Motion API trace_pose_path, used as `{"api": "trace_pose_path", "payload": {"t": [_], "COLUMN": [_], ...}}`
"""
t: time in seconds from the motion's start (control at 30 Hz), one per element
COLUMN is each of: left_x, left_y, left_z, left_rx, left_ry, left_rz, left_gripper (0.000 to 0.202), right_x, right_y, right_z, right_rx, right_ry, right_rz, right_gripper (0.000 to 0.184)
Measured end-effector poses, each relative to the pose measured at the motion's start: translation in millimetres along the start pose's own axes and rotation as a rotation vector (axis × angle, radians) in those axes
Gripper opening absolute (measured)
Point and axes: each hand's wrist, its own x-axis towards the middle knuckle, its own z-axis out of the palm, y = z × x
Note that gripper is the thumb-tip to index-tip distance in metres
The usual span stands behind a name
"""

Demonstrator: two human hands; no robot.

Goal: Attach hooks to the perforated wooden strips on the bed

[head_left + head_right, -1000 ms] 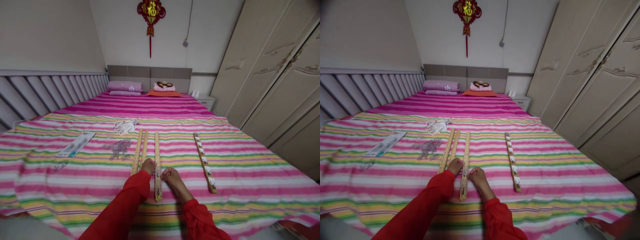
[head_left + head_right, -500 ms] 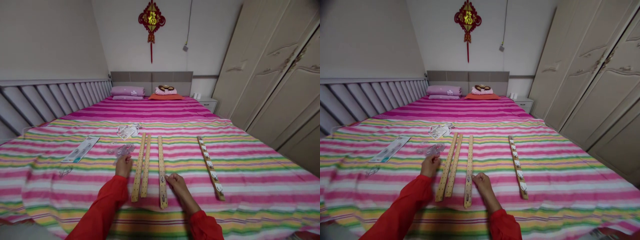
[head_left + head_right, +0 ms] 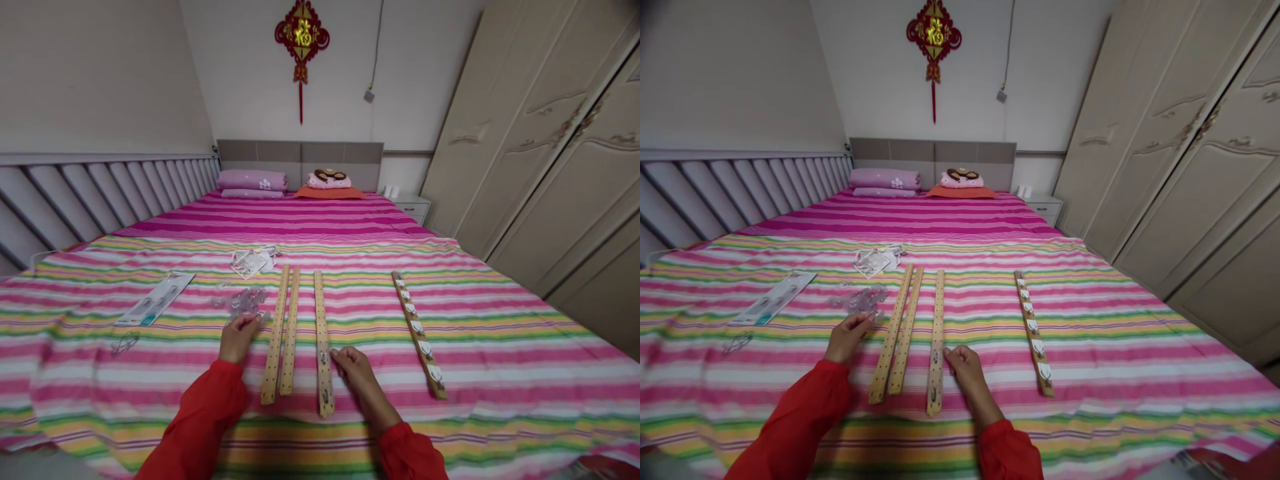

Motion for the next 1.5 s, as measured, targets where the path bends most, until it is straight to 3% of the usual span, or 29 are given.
{"api": "trace_pose_path", "payload": {"t": [0.13, 0.27, 0.37, 0.5, 0.6, 0.73, 0.9, 1.17, 1.33, 1.4, 1.5], "left_x": [-24.9, -51.0, -69.5, -89.7, -100.8, -112.5, -122.7, -130.2, -135.2, -136.3, -136.7], "left_y": [10.5, 17.9, 25.0, 34.9, 38.0, 38.6, 38.3, 33.6, 36.5, 37.4, 35.5], "left_z": [6.3, 15.5, 20.7, 26.9, 32.9, 40.3, 44.5, 47.9, 49.5, 48.8, 46.5], "left_rx": [-0.317, -0.425, -0.261, -0.005, -0.005, -0.144, -0.395, -0.617, -0.692, -0.737, -0.809], "left_ry": [-0.118, -0.278, -0.316, -0.288, -0.323, -0.341, -0.406, -0.486, -0.514, -0.543, -0.604], "left_rz": [-0.232, -0.303, -0.157, 0.198, 0.281, 0.038, -0.287, -0.517, -0.587, -0.609, -0.588], "left_gripper": [0.032, 0.031, 0.033, 0.026, 0.024, 0.034, 0.046, 0.031, 0.013, 0.009, 0.013], "right_x": [-1.2, -4.3, -10.0, -24.1, -35.1, -45.8, -57.1, -65.0, -67.3, -70.4, -77.8], "right_y": [-0.4, -4.0, -11.8, -32.2, -48.9, -62.5, -69.8, -69.3, -69.2, -72.2, -78.3], "right_z": [-1.1, -3.1, -3.2, 3.0, 10.1, 14.7, 13.6, 13.2, 12.6, 11.8, 9.5], "right_rx": [0.033, 0.083, 0.120, 0.182, 0.213, 0.193, 0.200, 0.186, 0.160, 0.089, -0.139], "right_ry": [-0.003, -0.015, 0.004, -0.029, -0.094, -0.069, -0.077, -0.128, -0.107, -0.065, 0.039], "right_rz": [0.006, 0.021, -0.004, -0.019, -0.034, -0.100, -0.156, -0.178, -0.181, -0.279, -0.614], "right_gripper": [0.044, 0.042, 0.043, 0.042, 0.039, 0.032, 0.040, 0.028, 0.028, 0.023, 0.012]}}
